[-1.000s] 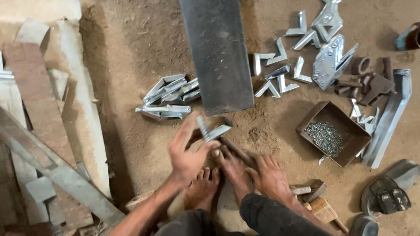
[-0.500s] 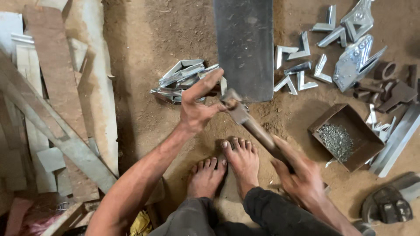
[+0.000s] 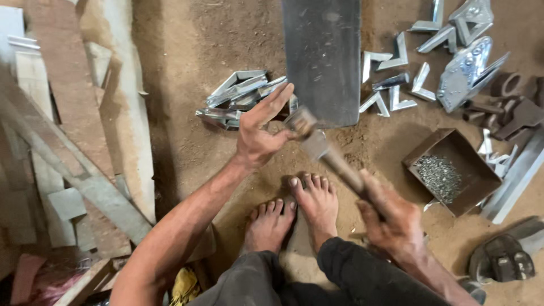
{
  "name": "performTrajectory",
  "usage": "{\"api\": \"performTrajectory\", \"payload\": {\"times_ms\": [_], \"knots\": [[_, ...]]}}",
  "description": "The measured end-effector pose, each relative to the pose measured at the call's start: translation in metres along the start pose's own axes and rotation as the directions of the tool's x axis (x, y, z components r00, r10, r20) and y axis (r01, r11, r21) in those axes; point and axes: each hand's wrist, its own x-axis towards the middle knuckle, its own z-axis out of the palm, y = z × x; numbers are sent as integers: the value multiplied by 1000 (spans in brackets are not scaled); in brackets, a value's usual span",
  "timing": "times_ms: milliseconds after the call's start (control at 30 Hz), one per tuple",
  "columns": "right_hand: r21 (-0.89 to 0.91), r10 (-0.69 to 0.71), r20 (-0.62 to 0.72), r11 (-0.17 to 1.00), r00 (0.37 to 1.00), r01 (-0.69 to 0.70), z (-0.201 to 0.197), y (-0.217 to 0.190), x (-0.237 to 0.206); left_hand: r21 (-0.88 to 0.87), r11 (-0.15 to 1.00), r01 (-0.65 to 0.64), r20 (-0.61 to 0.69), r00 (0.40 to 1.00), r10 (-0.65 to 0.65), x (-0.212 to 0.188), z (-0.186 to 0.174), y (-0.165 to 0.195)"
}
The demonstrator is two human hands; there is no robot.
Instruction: The person repeatedly picks up small L-shaped metal brackets and hammers them on a flat metal plate to bend or flatten them. The person handles the brackets one at a time, striking each with a hammer and placing the finished pieces aside.
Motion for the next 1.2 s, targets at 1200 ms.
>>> {"api": "performTrajectory", "payload": {"times_ms": [1200], "knots": [[-197,371,-63,905,927,-376,-107,-58,15,165,986,1,431,900,-73,39,-27,23]]}}
